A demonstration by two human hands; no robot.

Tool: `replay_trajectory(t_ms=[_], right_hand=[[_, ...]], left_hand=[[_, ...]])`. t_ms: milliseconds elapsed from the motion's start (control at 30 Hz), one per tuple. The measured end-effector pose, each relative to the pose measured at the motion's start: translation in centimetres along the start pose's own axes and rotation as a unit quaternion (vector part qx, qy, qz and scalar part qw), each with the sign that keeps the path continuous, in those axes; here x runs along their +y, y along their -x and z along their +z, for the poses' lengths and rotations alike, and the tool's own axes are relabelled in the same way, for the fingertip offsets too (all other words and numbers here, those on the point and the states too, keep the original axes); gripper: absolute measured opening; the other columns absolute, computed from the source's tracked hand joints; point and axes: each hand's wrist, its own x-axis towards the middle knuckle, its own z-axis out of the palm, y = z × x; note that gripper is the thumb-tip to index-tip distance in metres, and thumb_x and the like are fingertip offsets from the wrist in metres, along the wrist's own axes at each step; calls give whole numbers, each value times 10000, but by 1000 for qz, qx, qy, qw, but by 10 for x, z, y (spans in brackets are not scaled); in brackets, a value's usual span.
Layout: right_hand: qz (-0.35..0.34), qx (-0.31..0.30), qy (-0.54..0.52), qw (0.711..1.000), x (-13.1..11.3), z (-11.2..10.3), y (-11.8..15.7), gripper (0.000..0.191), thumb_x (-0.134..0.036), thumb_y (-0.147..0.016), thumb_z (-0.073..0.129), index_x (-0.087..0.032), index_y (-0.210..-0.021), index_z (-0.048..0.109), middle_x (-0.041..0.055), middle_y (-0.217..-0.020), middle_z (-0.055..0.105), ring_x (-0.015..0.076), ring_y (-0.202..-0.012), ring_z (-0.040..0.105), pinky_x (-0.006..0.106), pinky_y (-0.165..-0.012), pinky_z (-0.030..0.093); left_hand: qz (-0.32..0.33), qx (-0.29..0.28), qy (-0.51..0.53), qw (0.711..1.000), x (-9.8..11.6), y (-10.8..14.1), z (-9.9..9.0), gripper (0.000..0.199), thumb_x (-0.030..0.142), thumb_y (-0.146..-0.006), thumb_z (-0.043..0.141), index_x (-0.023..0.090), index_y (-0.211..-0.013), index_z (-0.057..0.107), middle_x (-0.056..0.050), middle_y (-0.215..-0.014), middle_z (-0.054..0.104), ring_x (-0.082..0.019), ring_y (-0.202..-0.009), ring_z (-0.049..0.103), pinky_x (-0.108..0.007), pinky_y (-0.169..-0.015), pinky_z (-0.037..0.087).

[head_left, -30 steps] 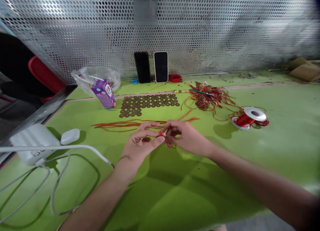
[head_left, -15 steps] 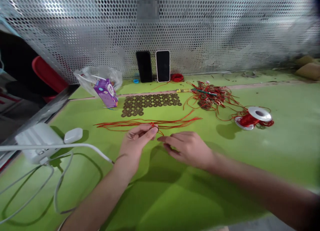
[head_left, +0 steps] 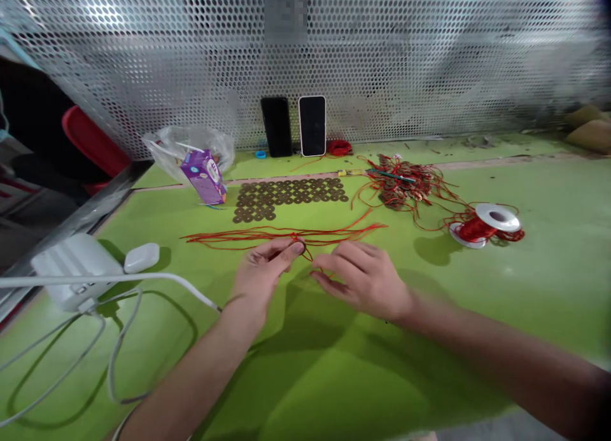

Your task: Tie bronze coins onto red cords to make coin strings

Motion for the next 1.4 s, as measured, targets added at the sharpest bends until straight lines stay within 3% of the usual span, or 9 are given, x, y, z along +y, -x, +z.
replay_trajectory(t_ms=[67, 233, 400, 500, 600, 733, 1033, 1200, 1400], right_hand=[[-7, -2, -1, 1000, -2, 2, 0, 167, -275, -904, 532, -159, -906, 653, 22, -682, 648, 140, -602, 591, 249, -595, 445], [125, -62, -64, 988, 1, 8, 2, 185, -304, -892, 547, -167, -944, 659, 43, -804, 695, 136, -645, 615, 229, -590, 427], [200, -124, -181, 955, 3, 6, 0, 96, -160, -825, 566, -170, -833, 660, -14, -653, 614, 84, -533, 515, 188, -541, 372], [235, -155, -204, 938, 1, 6, 0, 169, -182, -767, 633, -168, -935, 654, -53, -562, 521, 80, -484, 451, 187, -498, 323], [250, -176, -191, 933, -2, 10, 0, 313, -242, -777, 655, -182, -1084, 634, -52, -565, 519, 92, -489, 441, 203, -503, 301], [247, -193, -202, 928, -3, 17, 1, 198, -220, -831, 597, -191, -1014, 666, -35, -589, 551, 96, -519, 469, 209, -540, 322], [252, -210, -229, 917, -2, 19, 0, 288, -229, -834, 590, -199, -1119, 622, -34, -598, 582, 99, -507, 484, 208, -512, 304], [285, -159, -271, 905, -2, 20, 0, 434, -206, -812, 613, -201, -1239, 538, -36, -634, 617, 100, -522, 528, 199, -533, 359], [305, -127, -285, 900, -3, 21, 0, 334, -213, -800, 620, -175, -1127, 565, -50, -599, 599, 97, -512, 534, 198, -536, 375]], left_hand=[[12, -15, -10, 1000, -1, 0, -1, 189, 224, -452, 857, 208, -567, 708, 47, -572, 675, -61, -533, 504, -193, -523, 398], [1, -41, -10, 999, 1, 2, 0, 179, 228, -481, 848, 205, -578, 699, 52, -540, 628, -67, -517, 475, -209, -529, 394], [-6, -18, 16, 1000, 3, 1, 0, 197, 214, -434, 860, 187, -552, 704, 31, -545, 643, -55, -486, 441, -195, -487, 359], [-5, -18, 38, 999, 3, 1, 1, 220, 225, -397, 873, 184, -538, 709, 30, -517, 630, -51, -476, 434, -186, -481, 356], [-16, -33, 38, 999, 2, 2, 3, 232, 244, -377, 884, 185, -521, 712, 36, -475, 603, -53, -472, 439, -180, -486, 363], [-36, -38, 41, 998, 2, 4, 4, 260, 253, -349, 898, 179, -520, 716, 32, -476, 610, -51, -480, 458, -172, -509, 384], [-39, -65, 36, 996, 0, 2, 3, 275, 299, -349, 905, 188, -516, 716, 46, -443, 585, -34, -455, 441, -148, -475, 363], [-30, -59, 55, 996, 1, 2, 2, 283, 280, -351, 911, 182, -538, 723, 48, -464, 601, -26, -448, 458, -129, -461, 379], [-25, -48, 78, 995, 1, 2, 3, 285, 251, -342, 914, 169, -526, 714, 43, -500, 626, -15, -427, 464, -113, -439, 389]])
